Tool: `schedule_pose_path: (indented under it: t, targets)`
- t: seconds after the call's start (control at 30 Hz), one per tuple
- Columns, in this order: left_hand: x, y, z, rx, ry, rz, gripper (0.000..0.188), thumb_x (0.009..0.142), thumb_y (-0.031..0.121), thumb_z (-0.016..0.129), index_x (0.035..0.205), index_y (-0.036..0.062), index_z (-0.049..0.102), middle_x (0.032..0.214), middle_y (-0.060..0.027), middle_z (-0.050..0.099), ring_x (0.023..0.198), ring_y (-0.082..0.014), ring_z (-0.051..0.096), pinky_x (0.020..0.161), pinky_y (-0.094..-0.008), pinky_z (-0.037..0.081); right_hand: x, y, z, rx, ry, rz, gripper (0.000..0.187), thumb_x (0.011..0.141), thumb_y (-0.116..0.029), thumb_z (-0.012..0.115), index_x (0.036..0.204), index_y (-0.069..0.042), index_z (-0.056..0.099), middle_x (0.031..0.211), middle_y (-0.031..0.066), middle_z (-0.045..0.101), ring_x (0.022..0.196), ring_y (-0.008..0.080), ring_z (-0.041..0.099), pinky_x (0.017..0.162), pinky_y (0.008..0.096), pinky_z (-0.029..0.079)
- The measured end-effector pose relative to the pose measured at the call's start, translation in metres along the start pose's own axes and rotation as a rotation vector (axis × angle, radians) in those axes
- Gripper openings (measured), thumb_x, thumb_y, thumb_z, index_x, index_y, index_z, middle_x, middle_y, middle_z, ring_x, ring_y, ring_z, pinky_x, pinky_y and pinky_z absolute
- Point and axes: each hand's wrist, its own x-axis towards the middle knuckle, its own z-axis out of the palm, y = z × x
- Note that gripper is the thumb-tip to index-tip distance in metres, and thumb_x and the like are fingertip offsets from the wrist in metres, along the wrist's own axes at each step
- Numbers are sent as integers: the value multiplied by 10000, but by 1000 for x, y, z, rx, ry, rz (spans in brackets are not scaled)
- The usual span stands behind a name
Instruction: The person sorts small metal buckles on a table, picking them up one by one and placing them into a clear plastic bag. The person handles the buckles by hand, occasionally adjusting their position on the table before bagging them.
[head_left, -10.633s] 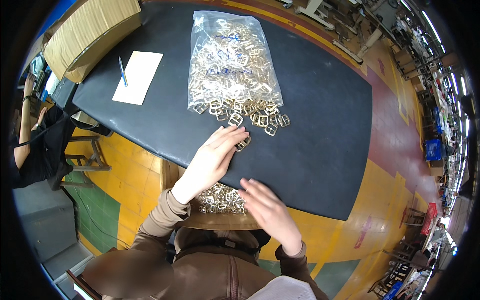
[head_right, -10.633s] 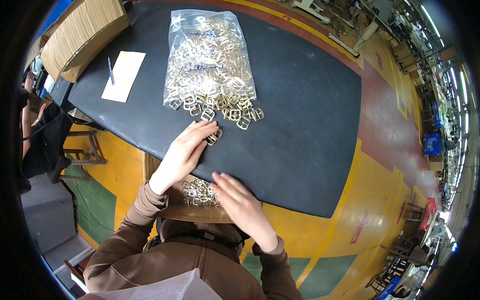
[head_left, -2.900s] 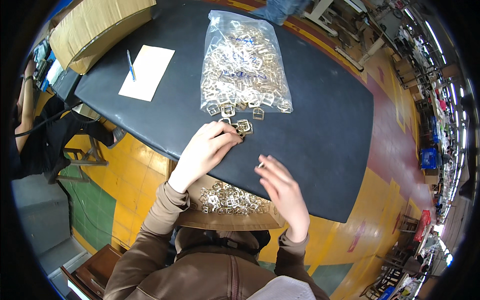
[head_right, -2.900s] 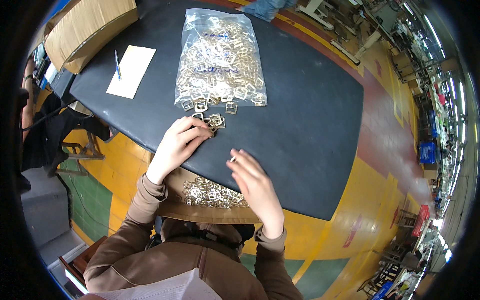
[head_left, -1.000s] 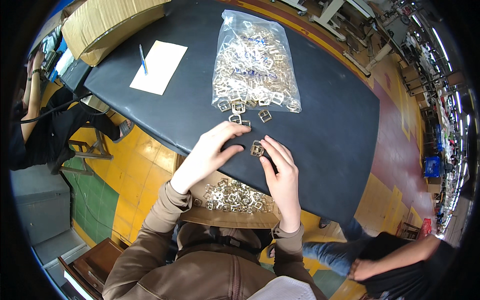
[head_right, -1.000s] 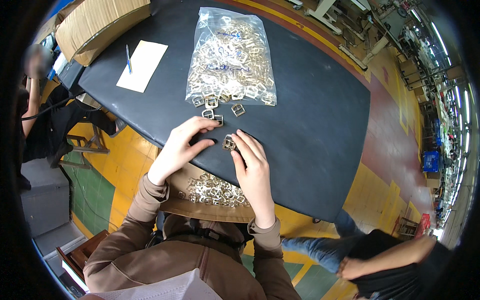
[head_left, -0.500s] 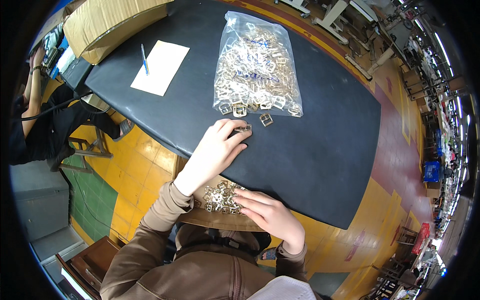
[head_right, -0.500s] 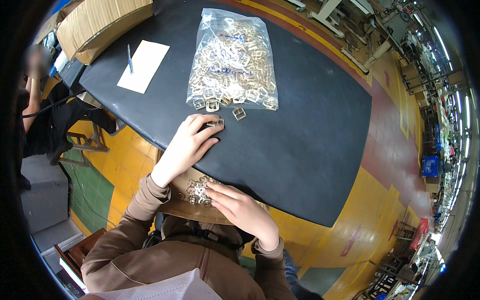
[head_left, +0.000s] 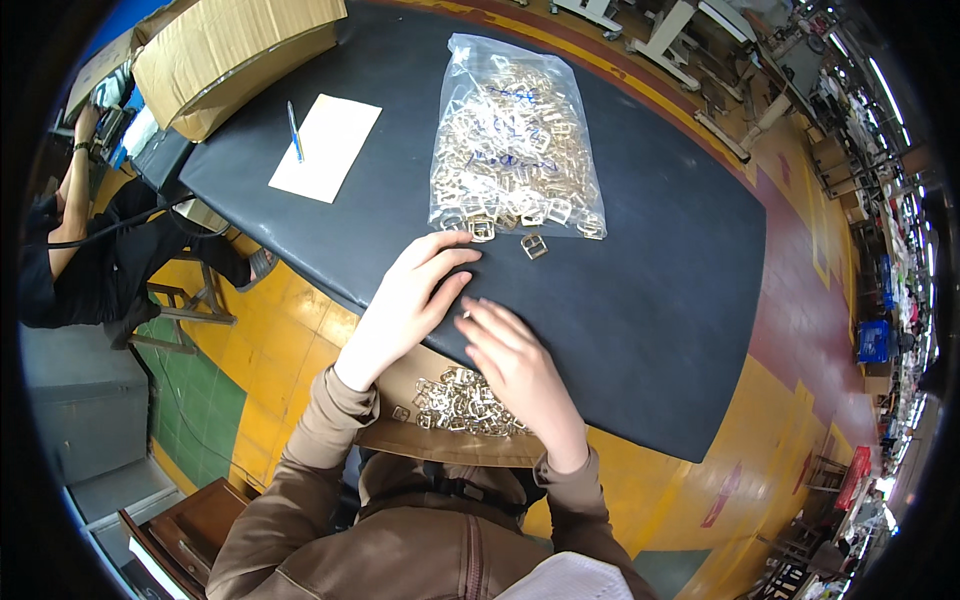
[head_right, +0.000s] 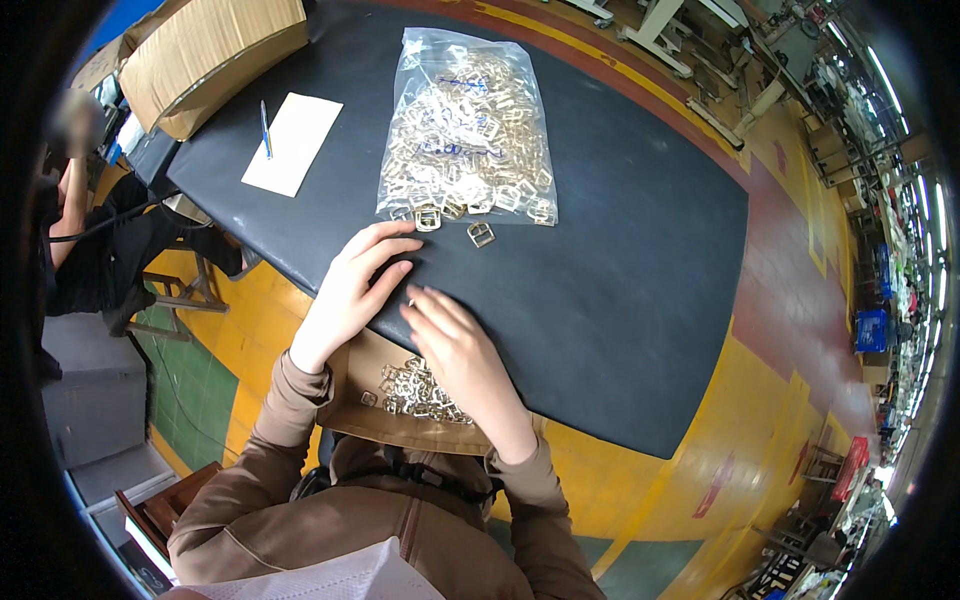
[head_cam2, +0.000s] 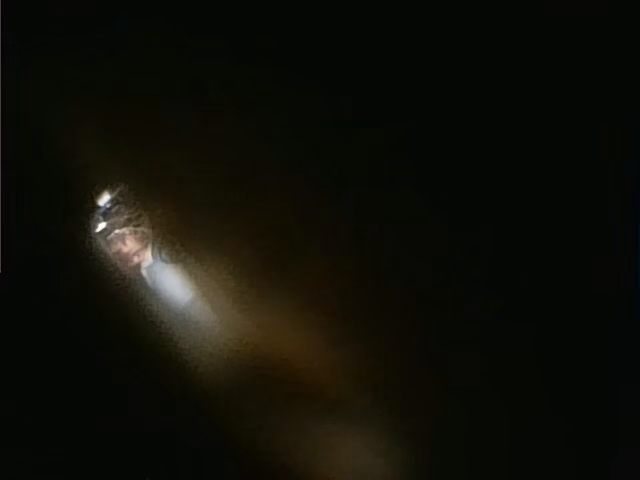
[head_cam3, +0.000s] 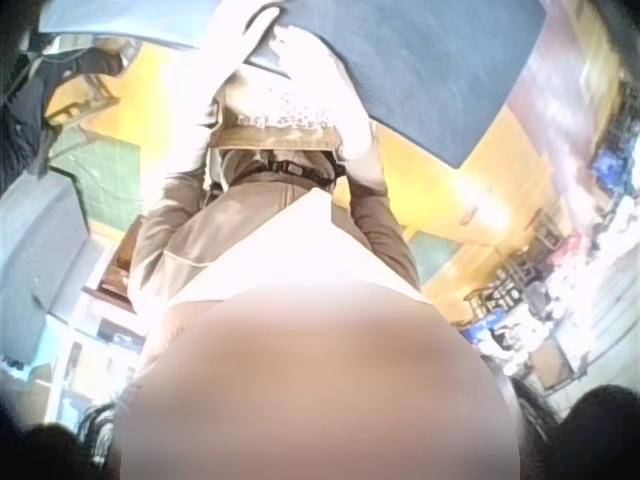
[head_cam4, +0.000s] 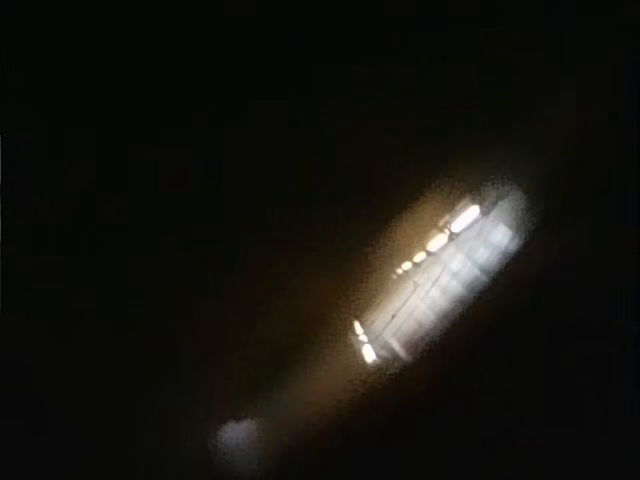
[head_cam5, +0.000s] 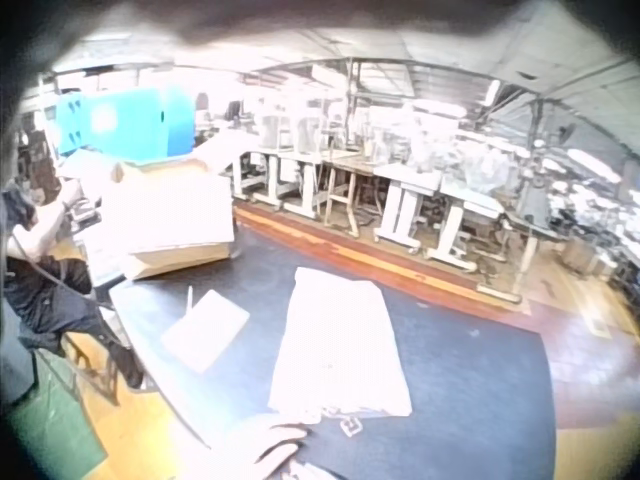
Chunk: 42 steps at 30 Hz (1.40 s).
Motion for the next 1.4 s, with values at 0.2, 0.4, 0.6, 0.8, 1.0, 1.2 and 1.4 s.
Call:
schedule_pose_path:
  t: [0.2, 0.4, 0.6, 0.8, 1.0, 1.2, 1.4]
  targets:
    - [15, -11, 28, 343, -2, 118, 452, 955, 140, 746, 1390, 63, 651, 1549, -142, 546, 1462, -343, 501, 1227, -512, 376, -54, -19, -27, 112, -223, -17, 331, 976, -46, 697, 1299, 27, 705, 1423, 166, 661, 1363, 318, 609, 1149, 426, 511]
    - [2, 2, 26, 245, -176, 128, 487, 987, 156, 713, 1460, 98, 614, 1554, -133, 557, 1492, -332, 479, 1268, -556, 307, -56, -18, -57, 120, 17, 158, 293, 984, -73, 718, 1269, -11, 744, 1372, 152, 701, 1290, 333, 660, 1091, 430, 541]
    - [-14, 14, 13, 85, -197, 29, 547, 992, 92, 689, 1522, 83, 553, 1589, -118, 547, 1521, -306, 462, 1288, -557, 279, 2, 6, -32, -12, 241, 178, 326, 970, -104, 739, 1283, -16, 728, 1349, 167, 678, 1220, 362, 646, 1040, 443, 525]
    - [-10, 2, 5, 79, -88, 32, 535, 975, 41, 686, 1497, 48, 566, 1563, -174, 545, 1491, -368, 471, 1261, -469, 350, 37, 8, 8, -176, 312, 193, 258, 917, -116, 782, 1161, -50, 728, 1212, 132, 623, 1119, 338, 594, 967, 450, 510]
    - [-2, -1, 15, 315, -28, 53, 554, 958, 150, 743, 1487, 87, 589, 1550, -202, 534, 1470, -415, 474, 1217, -507, 387, 4, 7, -2, -105, 260, 131, 157, 908, -61, 775, 1045, -39, 702, 1125, 117, 623, 1034, 332, 598, 910, 446, 521]
    - [-10, 11, 29, 281, -113, 58, 497, 979, 166, 723, 1464, 110, 626, 1585, -163, 526, 1512, -387, 447, 1260, -527, 340, -49, -26, -27, 52, -69, 90, 183, 898, -67, 787, 1072, -42, 734, 1150, 104, 648, 1051, 305, 624, 913, 421, 539]
    - [-9, 12, 21, 133, -258, 62, 352, 1022, 153, 674, 1368, 89, 669, 1562, -142, 558, 1505, -365, 469, 1268, -526, 339, -27, -20, -39, 19, 115, 134, 233, 945, -79, 757, 1166, -8, 732, 1224, 142, 671, 1075, 329, 662, 942, 430, 556]
